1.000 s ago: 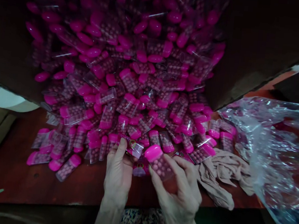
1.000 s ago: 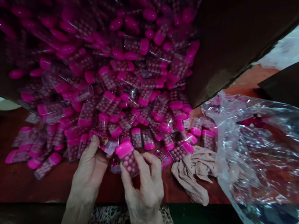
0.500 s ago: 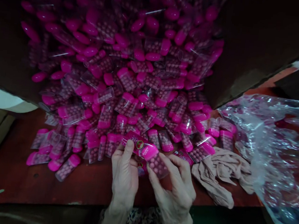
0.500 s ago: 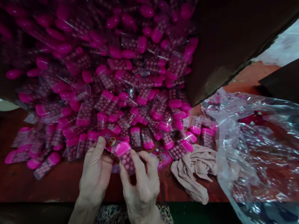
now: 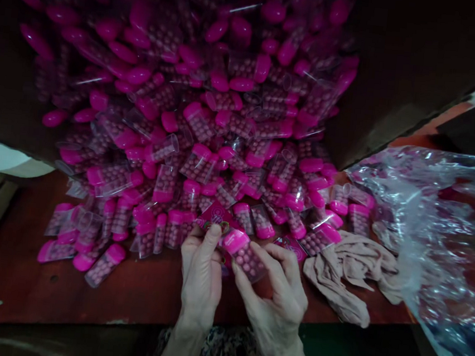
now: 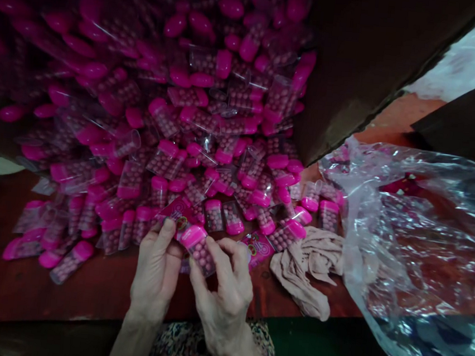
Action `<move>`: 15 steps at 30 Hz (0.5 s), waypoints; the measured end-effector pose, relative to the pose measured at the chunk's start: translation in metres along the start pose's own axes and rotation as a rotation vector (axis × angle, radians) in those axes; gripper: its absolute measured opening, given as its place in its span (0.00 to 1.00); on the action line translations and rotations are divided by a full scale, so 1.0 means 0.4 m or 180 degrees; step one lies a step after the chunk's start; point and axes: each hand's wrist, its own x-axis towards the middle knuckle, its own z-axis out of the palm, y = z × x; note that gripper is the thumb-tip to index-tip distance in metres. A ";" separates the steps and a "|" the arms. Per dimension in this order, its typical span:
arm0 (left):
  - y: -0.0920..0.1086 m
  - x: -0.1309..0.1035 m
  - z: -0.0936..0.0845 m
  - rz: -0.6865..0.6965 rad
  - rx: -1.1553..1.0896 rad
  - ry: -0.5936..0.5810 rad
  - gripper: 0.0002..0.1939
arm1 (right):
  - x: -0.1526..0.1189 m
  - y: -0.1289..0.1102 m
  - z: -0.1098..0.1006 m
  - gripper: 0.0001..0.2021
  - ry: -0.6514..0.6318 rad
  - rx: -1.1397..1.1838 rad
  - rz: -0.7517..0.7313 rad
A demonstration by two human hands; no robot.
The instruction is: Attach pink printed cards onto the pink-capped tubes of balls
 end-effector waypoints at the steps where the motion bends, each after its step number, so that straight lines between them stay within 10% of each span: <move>1: 0.001 -0.002 0.001 -0.0028 0.0047 -0.0029 0.08 | -0.002 0.000 0.003 0.16 0.0063 -0.0049 -0.0056; 15: -0.006 -0.007 -0.003 -0.0004 0.0084 -0.0231 0.20 | -0.021 0.007 0.012 0.15 -0.0039 0.0335 0.0528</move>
